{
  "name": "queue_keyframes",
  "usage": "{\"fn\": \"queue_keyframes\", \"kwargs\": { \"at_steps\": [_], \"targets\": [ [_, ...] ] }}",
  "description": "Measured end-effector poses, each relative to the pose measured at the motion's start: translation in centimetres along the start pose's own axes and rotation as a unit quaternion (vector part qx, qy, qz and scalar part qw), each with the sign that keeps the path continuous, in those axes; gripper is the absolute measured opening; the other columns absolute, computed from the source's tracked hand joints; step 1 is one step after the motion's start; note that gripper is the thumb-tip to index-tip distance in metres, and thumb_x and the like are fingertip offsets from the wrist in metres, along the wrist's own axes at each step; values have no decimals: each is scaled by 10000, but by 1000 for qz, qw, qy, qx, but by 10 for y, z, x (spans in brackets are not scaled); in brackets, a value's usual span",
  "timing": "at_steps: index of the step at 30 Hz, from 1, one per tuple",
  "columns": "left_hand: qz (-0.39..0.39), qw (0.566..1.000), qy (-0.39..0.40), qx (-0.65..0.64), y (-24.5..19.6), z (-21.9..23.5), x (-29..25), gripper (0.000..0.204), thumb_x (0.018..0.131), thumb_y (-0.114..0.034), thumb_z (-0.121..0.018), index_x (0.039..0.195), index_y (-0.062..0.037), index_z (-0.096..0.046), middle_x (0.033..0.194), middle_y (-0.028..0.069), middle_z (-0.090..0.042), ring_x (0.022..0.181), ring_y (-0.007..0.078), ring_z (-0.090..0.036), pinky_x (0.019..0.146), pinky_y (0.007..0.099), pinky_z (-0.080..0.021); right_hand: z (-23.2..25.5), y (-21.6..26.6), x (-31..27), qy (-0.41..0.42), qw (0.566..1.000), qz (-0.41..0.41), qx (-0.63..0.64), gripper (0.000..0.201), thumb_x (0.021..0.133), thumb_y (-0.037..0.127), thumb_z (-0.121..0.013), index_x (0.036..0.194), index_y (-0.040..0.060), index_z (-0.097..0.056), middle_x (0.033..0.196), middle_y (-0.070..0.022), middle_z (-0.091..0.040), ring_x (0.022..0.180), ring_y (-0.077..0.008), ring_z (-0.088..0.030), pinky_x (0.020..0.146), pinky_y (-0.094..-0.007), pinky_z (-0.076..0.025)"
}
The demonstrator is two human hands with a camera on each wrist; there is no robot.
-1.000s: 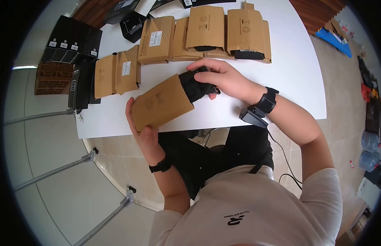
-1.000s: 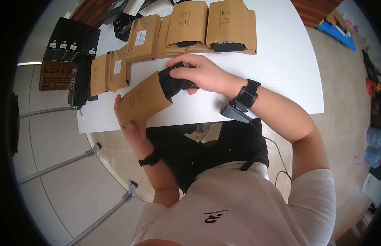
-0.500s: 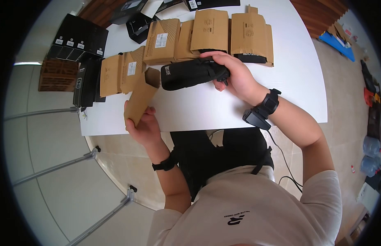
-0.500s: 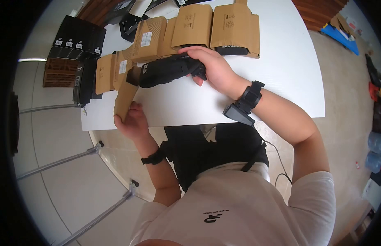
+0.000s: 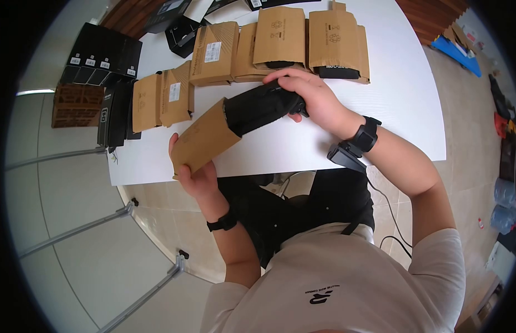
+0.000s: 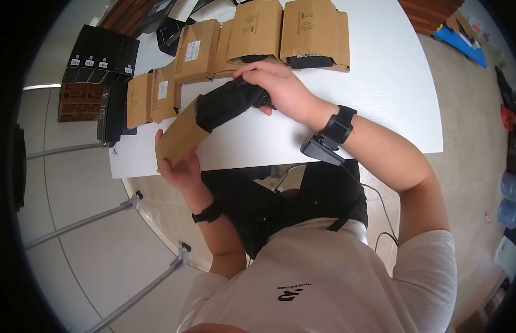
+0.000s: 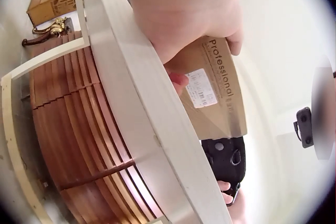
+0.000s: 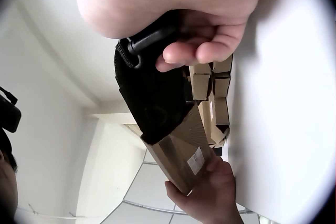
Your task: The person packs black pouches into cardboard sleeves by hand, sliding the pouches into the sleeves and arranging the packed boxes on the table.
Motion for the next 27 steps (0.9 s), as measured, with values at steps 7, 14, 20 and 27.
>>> {"fn": "queue_keyframes", "kwargs": {
  "at_steps": [7,14,20,27],
  "targets": [
    [49,986,74,143,-1,-11,0,932,833,-593,-643,1459,-2,-287,1345,131,-482,1291,278,-455,1104,411,-345,-3,-10,-2,50,996,-54,-48,284,988,231,-478,1142,41,-622,806,-18,-622,541,-88,-516,493,-224,-404],
    [95,982,82,140,1,-4,2,925,859,-655,-576,1452,0,-302,1357,131,-477,1286,262,-456,1087,411,-367,-15,-15,-8,123,977,-102,-144,392,1057,371,-388,1296,67,-452,845,3,-602,620,-61,-538,545,-219,-439],
    [108,993,23,45,1,7,4,816,916,-606,-514,1455,-16,-347,1397,133,-473,1293,279,-466,1064,433,-401,-12,-9,-8,119,977,-112,-137,462,1052,391,-377,1352,43,-422,771,-44,-607,713,-88,-585,599,-228,-462],
    [104,994,-21,36,1,-4,5,879,870,-633,-589,1433,-5,-343,1351,87,-492,1277,241,-473,1043,403,-417,-3,-19,-1,61,993,-24,-95,317,968,267,-581,1171,37,-502,772,-36,-634,536,-69,-497,500,-216,-388]
  ]
}}
Point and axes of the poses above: each hand's wrist, its own x-axis towards the middle knuckle, its own z-axis out of the back of the hand, y = z × x, the point moved 2 cm from there along x, towards the middle knuckle
